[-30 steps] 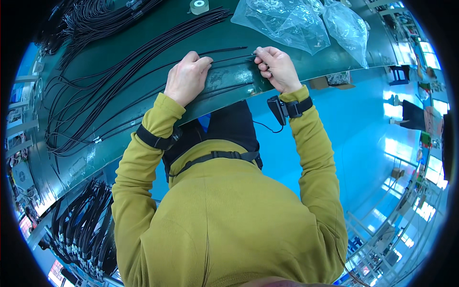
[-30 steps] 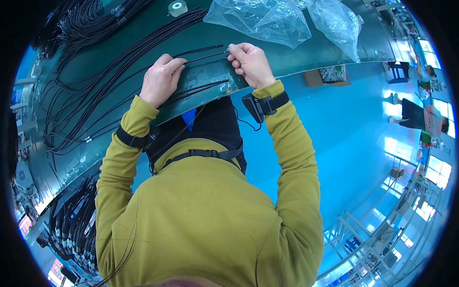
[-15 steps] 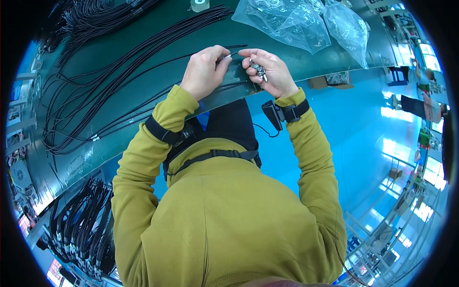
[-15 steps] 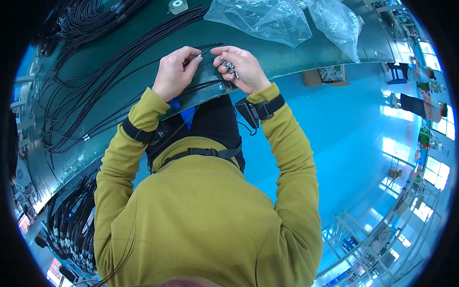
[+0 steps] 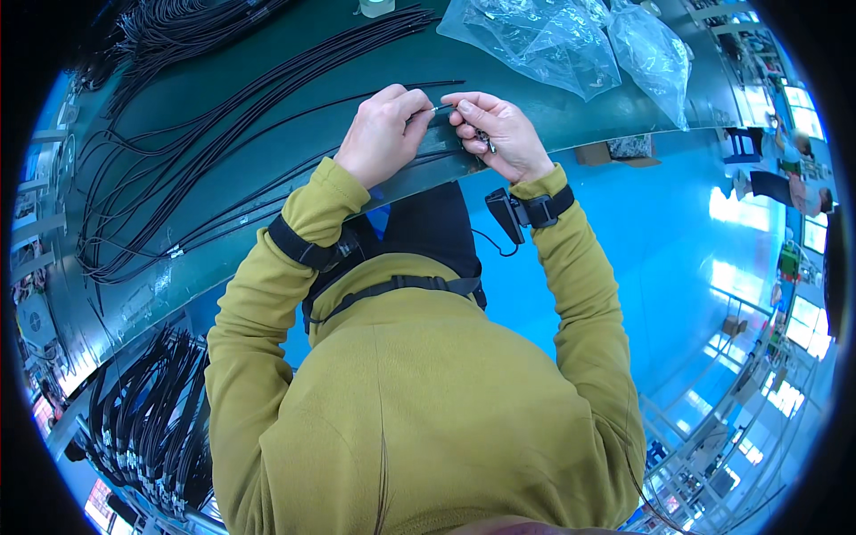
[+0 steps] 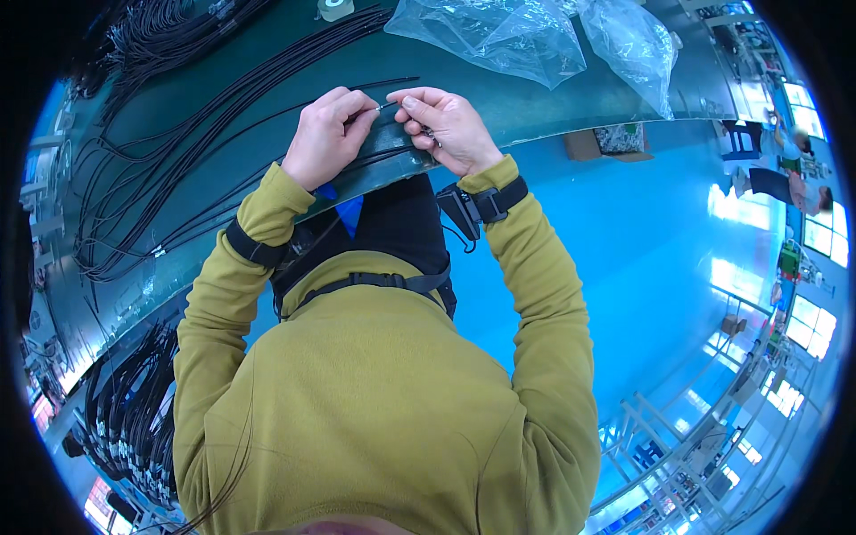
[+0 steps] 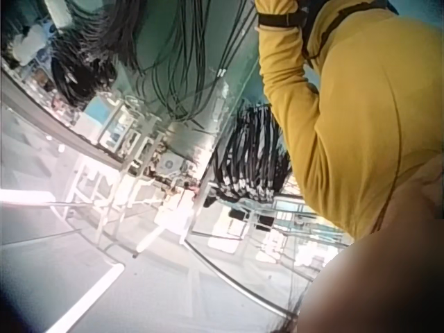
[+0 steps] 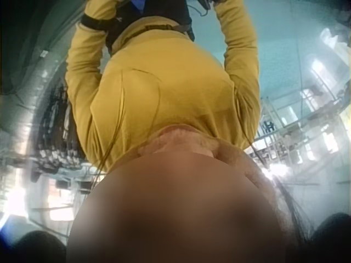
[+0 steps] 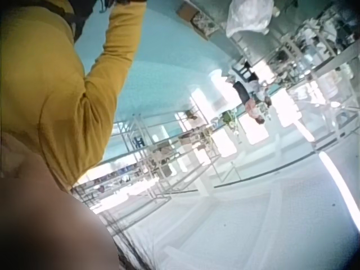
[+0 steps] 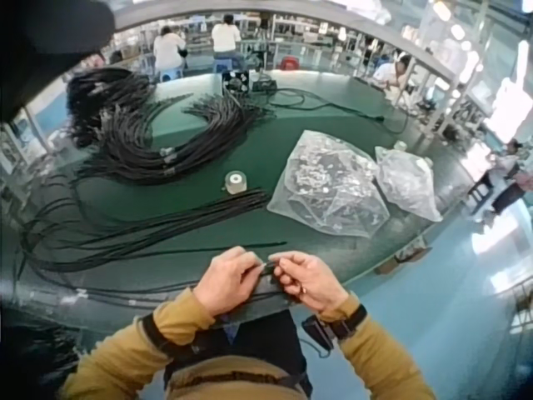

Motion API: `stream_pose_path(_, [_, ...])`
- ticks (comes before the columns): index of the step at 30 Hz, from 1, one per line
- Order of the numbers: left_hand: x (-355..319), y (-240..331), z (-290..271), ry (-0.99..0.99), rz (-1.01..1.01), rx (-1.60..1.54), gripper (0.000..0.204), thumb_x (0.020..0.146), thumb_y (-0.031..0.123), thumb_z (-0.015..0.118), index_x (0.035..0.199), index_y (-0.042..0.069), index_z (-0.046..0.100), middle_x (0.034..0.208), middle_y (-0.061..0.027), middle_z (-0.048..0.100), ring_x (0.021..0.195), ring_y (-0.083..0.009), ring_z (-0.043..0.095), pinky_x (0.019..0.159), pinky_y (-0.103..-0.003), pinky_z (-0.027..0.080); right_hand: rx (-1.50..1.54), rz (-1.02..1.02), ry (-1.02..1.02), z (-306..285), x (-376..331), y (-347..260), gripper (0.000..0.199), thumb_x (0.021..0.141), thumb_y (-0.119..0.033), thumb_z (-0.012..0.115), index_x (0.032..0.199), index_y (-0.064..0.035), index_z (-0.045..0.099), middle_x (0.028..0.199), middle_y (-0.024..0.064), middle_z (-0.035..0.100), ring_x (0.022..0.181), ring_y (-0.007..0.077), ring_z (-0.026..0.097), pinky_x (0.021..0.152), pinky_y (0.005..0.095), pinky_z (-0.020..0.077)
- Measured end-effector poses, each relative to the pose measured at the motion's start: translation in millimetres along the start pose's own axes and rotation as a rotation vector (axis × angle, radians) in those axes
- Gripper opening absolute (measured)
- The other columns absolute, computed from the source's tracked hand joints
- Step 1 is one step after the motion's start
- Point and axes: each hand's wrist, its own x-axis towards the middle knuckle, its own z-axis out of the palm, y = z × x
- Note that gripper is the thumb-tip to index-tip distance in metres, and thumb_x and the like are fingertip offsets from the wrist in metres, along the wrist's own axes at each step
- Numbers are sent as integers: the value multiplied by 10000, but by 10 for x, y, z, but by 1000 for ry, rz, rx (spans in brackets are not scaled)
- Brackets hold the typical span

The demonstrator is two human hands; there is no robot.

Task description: Manually attaching connectors and terminals to the ends of pre-cut wires at a production workbench.

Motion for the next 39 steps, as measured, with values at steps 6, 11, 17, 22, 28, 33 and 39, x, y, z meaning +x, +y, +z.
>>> stream_pose_path(6, [-31, -35, 21, -87, 90, 80, 41, 829, 60, 620, 839, 20, 612, 787, -136, 553, 717, -321, 589, 638, -404, 499, -341, -15, 109, 102, -6, -55, 220, 960, -147, 564, 1112, -6, 637, 787, -17, 561, 628, 27, 461, 499, 150, 377])
stream_pose_path(11, [-14, 31, 61, -48, 70, 47, 68, 837, 63, 632, 896, 33, 645, 790, -127, 564, 690, -284, 585, 631, -359, 496, -393, -73, 113, 216, 13, -67, 205, 955, -218, 589, 1048, -36, 603, 747, -25, 555, 616, 24, 467, 472, 153, 370])
stream_pose_path(17, [18, 72, 48, 41, -19, 7, 70, 821, 70, 663, 870, 26, 641, 798, -111, 574, 673, -257, 596, 600, -334, 498, -145, -34, 94, 180, 24, -81, 171, 959, -233, 587, 960, -63, 566, 749, -18, 565, 580, 22, 456, 453, 154, 363])
stream_pose_path(22, [-6, 42, 72, 41, -45, 49, 57, 823, 93, 664, 848, 43, 654, 816, -102, 581, 688, -266, 606, 615, -341, 501, -409, -112, 181, 178, 31, -8, 162, 960, -227, 579, 924, -69, 573, 742, -35, 556, 566, 14, 430, 462, 148, 350])
stream_pose_path(28, [-382, -201, -534, -24, -26, 361, 63, 816, 112, 673, 844, 56, 673, 814, -99, 589, 729, -275, 602, 643, -348, 494, -638, -60, 353, 3, 19, -113, 180, 930, -199, 597, 881, -26, 608, 711, -9, 588, 592, 40, 468, 513, 205, 381])
stream_pose_path(33, [-1075, -537, -1456, -59, -163, 534, 82, 770, 104, 715, 839, 58, 707, 791, -85, 601, 765, -271, 595, 684, -375, 482, -929, -48, 316, -84, -15, -106, 220, 914, -199, 599, 879, 14, 640, 708, 25, 607, 648, 88, 533, 589, 247, 430])
stream_pose_path(39, [-1786, -849, -2409, -62, -281, 727, 79, 780, 169, 708, 831, 110, 722, 787, -44, 612, 791, -254, 592, 676, -370, 480, -1103, 4, 253, -31, 15, -151, 241, 919, -191, 581, 775, 2, 593, 655, 12, 564, 590, 83, 480, 540, 265, 390])
